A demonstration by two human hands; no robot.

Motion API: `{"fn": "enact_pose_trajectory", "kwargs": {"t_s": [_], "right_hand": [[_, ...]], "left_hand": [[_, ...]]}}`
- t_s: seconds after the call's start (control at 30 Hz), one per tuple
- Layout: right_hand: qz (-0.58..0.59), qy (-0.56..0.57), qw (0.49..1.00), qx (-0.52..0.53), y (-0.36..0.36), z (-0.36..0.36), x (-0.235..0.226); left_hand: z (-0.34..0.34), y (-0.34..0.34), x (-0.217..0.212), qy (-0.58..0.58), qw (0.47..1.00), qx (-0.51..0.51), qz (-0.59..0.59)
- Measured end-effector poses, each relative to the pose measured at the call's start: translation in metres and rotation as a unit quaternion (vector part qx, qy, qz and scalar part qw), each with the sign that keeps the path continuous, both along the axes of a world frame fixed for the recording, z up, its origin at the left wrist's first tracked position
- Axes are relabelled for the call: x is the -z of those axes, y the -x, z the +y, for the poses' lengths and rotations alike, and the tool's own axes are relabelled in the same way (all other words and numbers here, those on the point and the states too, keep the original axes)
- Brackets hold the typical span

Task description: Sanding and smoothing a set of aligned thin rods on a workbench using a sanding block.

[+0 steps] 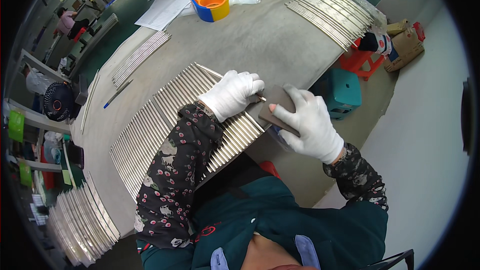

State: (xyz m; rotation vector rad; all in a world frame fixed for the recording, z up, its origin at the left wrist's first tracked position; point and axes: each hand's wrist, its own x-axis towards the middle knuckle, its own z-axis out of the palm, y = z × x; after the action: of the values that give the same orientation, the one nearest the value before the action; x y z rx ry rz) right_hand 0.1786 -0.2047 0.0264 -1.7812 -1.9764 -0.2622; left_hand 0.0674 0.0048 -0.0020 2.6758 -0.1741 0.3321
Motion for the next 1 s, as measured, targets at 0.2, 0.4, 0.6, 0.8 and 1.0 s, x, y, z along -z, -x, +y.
{"fn": "enact_pose_trajectory", "kwargs": {"t_s": [0.2, 0.4, 0.6, 0.8, 1.0], "right_hand": [[-0.011, -0.02, 0.994, 0.105, -0.018, -0.007, -0.003], [-0.043, -0.032, 0.977, 0.208, -0.038, -0.015, 0.004], [-0.041, -0.021, 0.984, 0.17, -0.03, -0.019, 0.005], [0.023, -0.032, 0.987, 0.157, -0.026, -0.03, 0.009], [0.034, -0.01, 0.99, 0.137, -0.008, -0.045, 0.015]], "left_hand": [[0.0, -0.002, -0.001, 0.001, 1.0, 0.002, -0.018], [0.0, -0.006, -0.004, 0.024, 1.0, 0.015, -0.006], [-0.003, -0.001, -0.008, 0.018, 1.0, 0.005, 0.006], [0.003, 0.005, -0.021, -0.156, 0.988, 0.007, -0.01], [0.009, 0.023, -0.016, -0.196, 0.978, 0.042, -0.056]]}}
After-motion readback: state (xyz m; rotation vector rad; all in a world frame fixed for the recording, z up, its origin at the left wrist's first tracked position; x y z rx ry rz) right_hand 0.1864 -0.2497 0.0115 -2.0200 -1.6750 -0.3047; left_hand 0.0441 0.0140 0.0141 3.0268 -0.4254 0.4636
